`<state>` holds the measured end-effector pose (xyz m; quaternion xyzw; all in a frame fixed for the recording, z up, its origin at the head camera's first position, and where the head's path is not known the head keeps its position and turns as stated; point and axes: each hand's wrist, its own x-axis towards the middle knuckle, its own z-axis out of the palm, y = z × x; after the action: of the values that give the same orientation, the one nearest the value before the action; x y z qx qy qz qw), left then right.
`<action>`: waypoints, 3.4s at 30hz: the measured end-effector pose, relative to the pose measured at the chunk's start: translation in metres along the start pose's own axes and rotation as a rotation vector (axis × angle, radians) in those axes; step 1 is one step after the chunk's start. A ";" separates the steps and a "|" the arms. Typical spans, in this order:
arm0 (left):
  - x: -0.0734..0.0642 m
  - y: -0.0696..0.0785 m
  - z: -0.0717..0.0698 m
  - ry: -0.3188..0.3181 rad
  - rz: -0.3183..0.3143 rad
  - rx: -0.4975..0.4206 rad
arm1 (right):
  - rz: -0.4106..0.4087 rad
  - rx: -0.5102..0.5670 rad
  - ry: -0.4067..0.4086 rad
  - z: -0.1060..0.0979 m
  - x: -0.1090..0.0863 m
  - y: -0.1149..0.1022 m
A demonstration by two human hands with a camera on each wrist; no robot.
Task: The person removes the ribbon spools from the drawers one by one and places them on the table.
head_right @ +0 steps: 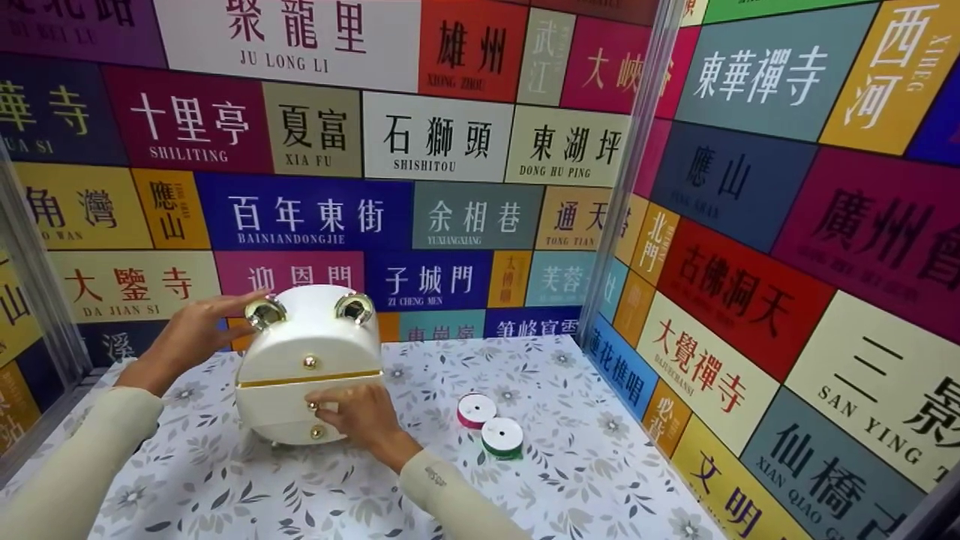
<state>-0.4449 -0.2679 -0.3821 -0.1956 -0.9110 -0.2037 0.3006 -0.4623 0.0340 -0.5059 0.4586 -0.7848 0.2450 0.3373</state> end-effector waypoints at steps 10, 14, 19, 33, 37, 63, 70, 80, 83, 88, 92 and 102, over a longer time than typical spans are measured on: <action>0.000 -0.001 -0.001 -0.011 -0.008 -0.008 | 0.029 -0.002 -0.007 0.008 0.003 0.006; 0.000 -0.002 -0.001 -0.016 0.000 -0.002 | 0.038 0.017 -0.010 0.009 0.005 0.008; -0.001 -0.001 -0.001 -0.013 -0.013 -0.008 | 0.046 0.036 -0.014 0.011 0.005 0.006; -0.001 -0.001 0.000 -0.017 0.002 -0.011 | -0.030 0.088 -0.061 0.010 -0.001 0.006; -0.002 -0.002 0.000 -0.011 0.003 -0.009 | -0.088 0.117 -0.096 0.014 -0.006 0.008; -0.001 0.000 0.000 -0.007 -0.009 -0.006 | -0.212 -0.034 -0.122 0.048 -0.025 0.026; -0.001 0.000 -0.001 -0.013 -0.027 -0.021 | -0.203 -0.088 -0.095 0.054 -0.024 0.024; 0.000 0.000 -0.002 -0.020 -0.025 -0.020 | -0.218 -0.157 -0.060 0.055 -0.029 0.023; 0.001 -0.001 -0.001 -0.013 -0.001 -0.010 | -0.214 -0.117 -0.041 0.055 -0.030 0.023; 0.001 -0.001 -0.001 -0.011 0.001 -0.014 | -0.218 -0.068 -0.020 0.056 -0.032 0.024; 0.002 0.000 -0.001 -0.008 -0.006 -0.018 | -0.223 -0.068 -0.039 0.054 -0.032 0.024; 0.001 0.000 0.000 -0.021 -0.027 -0.030 | -0.267 -0.142 -0.044 0.048 -0.036 0.018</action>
<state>-0.4457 -0.2680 -0.3812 -0.1900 -0.9134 -0.2195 0.2853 -0.4801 0.0281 -0.5658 0.5392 -0.7394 0.1318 0.3812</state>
